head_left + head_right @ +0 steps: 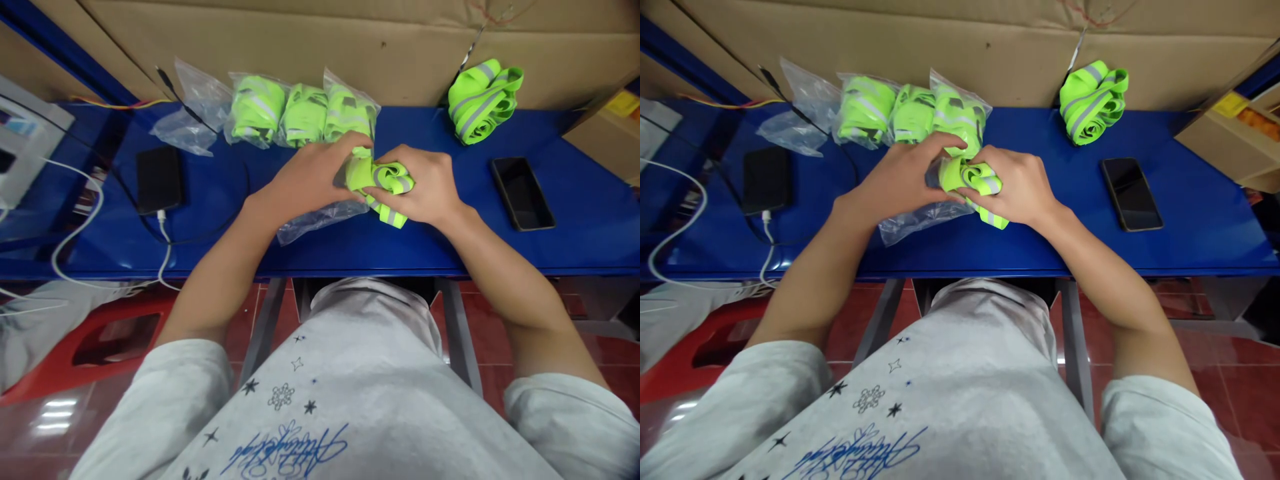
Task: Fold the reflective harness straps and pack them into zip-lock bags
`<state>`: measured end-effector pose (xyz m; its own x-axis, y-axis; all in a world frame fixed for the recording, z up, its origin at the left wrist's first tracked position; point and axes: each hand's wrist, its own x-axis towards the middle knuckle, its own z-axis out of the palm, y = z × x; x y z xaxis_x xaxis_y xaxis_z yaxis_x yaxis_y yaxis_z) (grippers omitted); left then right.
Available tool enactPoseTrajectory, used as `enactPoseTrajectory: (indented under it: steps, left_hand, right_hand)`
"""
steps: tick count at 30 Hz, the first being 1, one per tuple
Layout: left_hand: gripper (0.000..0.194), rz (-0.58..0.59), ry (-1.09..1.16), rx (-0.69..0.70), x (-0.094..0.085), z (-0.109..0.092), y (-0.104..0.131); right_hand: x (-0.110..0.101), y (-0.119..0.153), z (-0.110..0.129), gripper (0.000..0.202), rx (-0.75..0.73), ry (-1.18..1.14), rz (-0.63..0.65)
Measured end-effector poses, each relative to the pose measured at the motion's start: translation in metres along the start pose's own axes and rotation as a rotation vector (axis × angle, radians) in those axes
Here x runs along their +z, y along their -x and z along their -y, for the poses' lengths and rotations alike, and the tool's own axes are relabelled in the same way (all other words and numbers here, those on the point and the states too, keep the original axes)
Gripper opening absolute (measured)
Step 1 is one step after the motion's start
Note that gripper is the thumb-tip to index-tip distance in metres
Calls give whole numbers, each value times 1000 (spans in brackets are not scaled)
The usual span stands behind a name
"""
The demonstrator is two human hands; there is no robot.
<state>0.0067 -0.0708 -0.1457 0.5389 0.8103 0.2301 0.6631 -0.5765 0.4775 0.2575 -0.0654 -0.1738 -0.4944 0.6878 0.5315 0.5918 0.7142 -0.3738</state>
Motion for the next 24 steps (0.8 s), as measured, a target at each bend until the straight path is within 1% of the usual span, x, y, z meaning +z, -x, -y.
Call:
enactPoseTrajectory:
  steps: [2,3,6,8,10,13,17,20,22,24]
  left_hand:
    - [83,-9,91,-83,-1,0,-2]
    - [77,5,133,-125,-1,0,-3]
    - [55,147,245,-198,1,1,-5]
    - [47,241,326,-215,1,-1,-4]
    - [40,271,390,-210,-2,-3,-2]
    - [35,246,393,-166,-10,-4,0]
    - [37,171,348,-125,-19,-6,2]
    - [39,182,335,-101,-21,-7,2]
    - [39,194,330,-91,-20,-5,1]
    - [40,194,331,-64,-17,-3,0]
  right_hand:
    - [-5,-2,2,42,28,-48,7]
    - [-7,-3,3,41,46,-75,8]
    - [-9,-5,2,39,109,-170,31]
    - [-8,-7,-2,40,147,-250,52]
    - [-8,-9,-7,45,182,-345,47]
    - [-13,-13,-13,52,253,-528,-19]
    - [-18,-14,-17,58,322,-757,-121]
    - [-21,-14,-19,50,290,-811,-149]
    - [-23,-15,-20,45,231,-858,-230]
    - [-24,-16,-22,45,194,-904,-321]
